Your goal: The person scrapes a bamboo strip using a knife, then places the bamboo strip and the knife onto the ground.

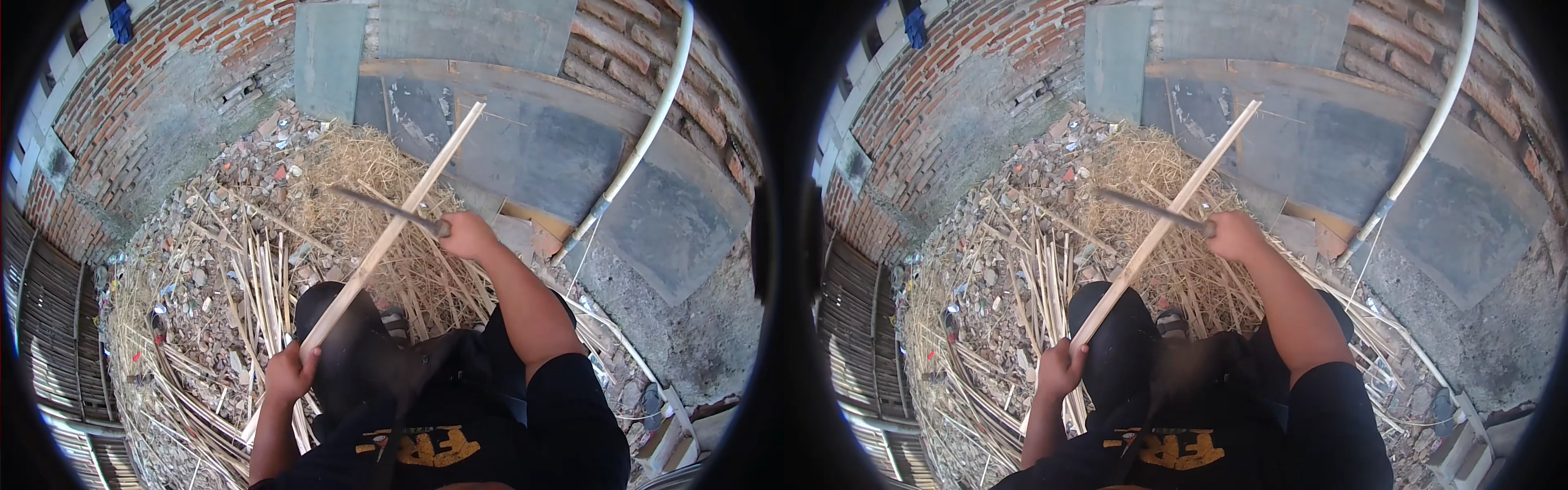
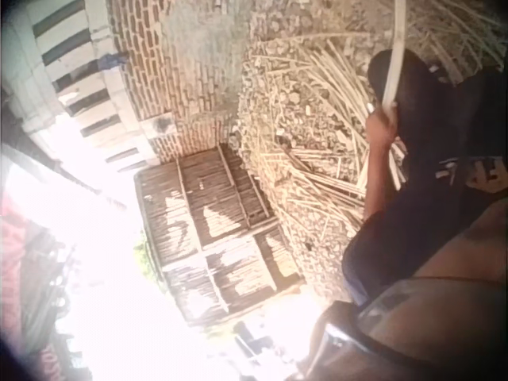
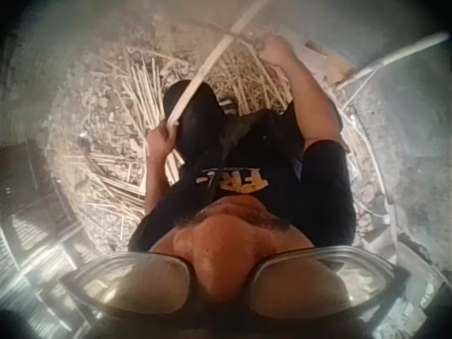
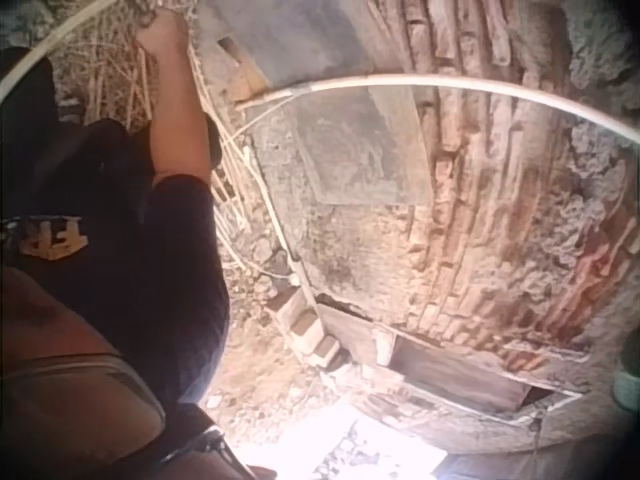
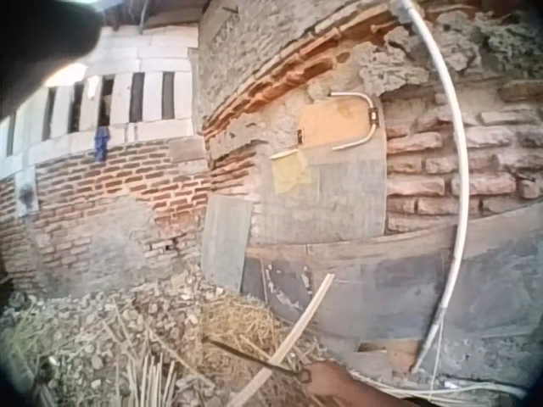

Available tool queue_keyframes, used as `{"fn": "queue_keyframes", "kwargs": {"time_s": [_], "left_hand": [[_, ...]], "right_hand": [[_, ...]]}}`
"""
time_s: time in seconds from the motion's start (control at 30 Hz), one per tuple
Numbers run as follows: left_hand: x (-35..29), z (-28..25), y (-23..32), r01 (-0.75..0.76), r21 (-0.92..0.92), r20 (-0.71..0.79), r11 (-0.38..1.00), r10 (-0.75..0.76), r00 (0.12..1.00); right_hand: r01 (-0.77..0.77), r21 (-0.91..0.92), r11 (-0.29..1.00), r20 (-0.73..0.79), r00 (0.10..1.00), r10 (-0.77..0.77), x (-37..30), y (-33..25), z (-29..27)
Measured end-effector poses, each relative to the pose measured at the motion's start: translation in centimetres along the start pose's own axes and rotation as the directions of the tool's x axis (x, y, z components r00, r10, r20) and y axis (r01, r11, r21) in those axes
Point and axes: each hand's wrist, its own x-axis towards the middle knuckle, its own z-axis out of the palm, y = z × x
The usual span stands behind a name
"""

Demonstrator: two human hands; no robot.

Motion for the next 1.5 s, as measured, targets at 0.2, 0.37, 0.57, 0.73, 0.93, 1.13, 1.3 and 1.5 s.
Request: {"fn": "queue_keyframes", "kwargs": {"time_s": [0.2, 0.37, 0.57, 0.73, 0.93, 1.13, 1.3, 1.5], "left_hand": [[0.3, -1.1, 1.3, 0.049, 0.055, 0.104, 0.997, -0.054, 0.993], [0.6, -0.4, 1.4, 0.085, -0.017, 0.071, 0.996, -0.084, 0.994], [0.4, -0.7, 0.9, 0.060, -0.053, 0.136, 0.997, -0.052, 0.989], [0.0, -0.8, 0.4, 0.086, -0.064, 0.113, 0.994, -0.078, 0.990], [0.4, -1.2, 0.4, 0.101, -0.045, 0.220, 0.994, -0.089, 0.971], [0.6, -0.2, -0.1, 0.019, -0.007, 0.047, 1.000, -0.018, 0.999], [1.2, 0.3, -0.7, -0.018, -0.045, 0.051, 0.999, 0.020, 0.998], [0.9, 1.0, -1.0, -0.112, -0.058, 0.007, 0.992, 0.112, 0.994]], "right_hand": [[0.009, -0.047, 0.999, 0.054, 0.999, -0.007, -0.5, 0.6, 0.8], [0.159, -0.261, 0.952, 0.207, 0.973, -0.106, -4.1, -4.6, 0.9], [0.073, -0.041, 0.996, 0.026, 0.997, -0.072, -1.0, 2.2, 0.0], [-0.025, 0.050, 0.998, -0.051, 0.998, 0.028, -0.2, 1.4, 2.2], [0.202, -0.271, 0.941, 0.037, 0.979, -0.199, -2.4, -4.2, 2.4], [-0.118, 0.092, 0.989, -0.089, 0.988, 0.127, 2.0, 3.6, 0.0], [0.008, -0.026, 1.000, -0.122, 0.993, -0.011, -0.1, 1.7, 1.0], [0.257, -0.273, 0.927, 0.117, 0.965, -0.233, -2.8, -3.4, -0.1]]}}
